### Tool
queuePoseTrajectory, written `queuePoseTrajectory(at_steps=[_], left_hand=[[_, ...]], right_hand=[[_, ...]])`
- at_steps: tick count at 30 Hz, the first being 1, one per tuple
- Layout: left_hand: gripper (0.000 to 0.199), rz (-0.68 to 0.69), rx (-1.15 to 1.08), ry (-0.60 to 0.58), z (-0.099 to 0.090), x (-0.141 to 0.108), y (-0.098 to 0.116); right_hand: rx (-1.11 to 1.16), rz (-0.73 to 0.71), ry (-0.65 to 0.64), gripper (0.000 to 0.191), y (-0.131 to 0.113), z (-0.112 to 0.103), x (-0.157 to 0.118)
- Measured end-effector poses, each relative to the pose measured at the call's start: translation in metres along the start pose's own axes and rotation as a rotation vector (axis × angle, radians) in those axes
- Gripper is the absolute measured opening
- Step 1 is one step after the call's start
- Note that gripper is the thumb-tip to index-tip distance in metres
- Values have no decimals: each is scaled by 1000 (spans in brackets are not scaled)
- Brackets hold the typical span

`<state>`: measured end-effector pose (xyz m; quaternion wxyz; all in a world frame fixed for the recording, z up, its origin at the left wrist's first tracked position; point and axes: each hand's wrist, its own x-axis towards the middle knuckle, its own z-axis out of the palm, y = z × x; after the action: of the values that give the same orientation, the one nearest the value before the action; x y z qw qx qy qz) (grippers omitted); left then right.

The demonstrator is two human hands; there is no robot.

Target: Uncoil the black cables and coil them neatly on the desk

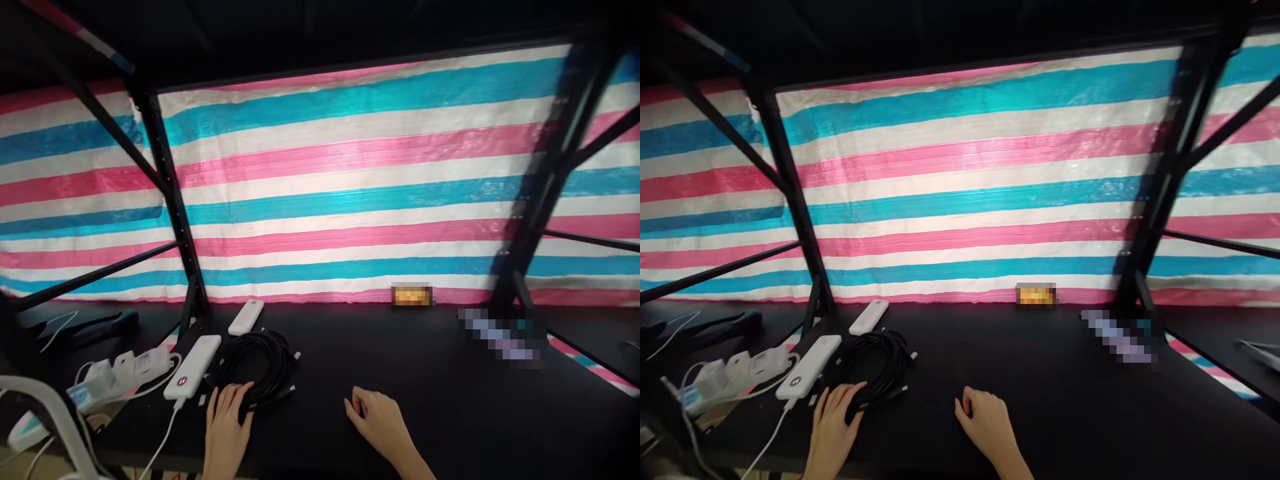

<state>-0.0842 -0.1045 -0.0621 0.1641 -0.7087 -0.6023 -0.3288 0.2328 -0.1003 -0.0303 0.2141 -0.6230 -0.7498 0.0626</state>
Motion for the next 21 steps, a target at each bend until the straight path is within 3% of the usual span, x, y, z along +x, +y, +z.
queuePoseTrajectory(at_steps=[4,7,10,16,21], left_hand=[[35,81,74,98,8,-6,-14],[31,85,55,107,11,-6,-19],[27,65,-6,40,6,-3,-23],[21,-144,-81,-221,-16,21,-20],[28,-216,-76,-179,-26,36,-13]], right_hand=[[28,8,46,25,-1,-1,-1],[36,2,61,25,0,-2,-1],[40,-1,61,25,0,-2,-1],[65,4,40,25,0,-4,-2],[80,9,36,26,0,-7,-3]])
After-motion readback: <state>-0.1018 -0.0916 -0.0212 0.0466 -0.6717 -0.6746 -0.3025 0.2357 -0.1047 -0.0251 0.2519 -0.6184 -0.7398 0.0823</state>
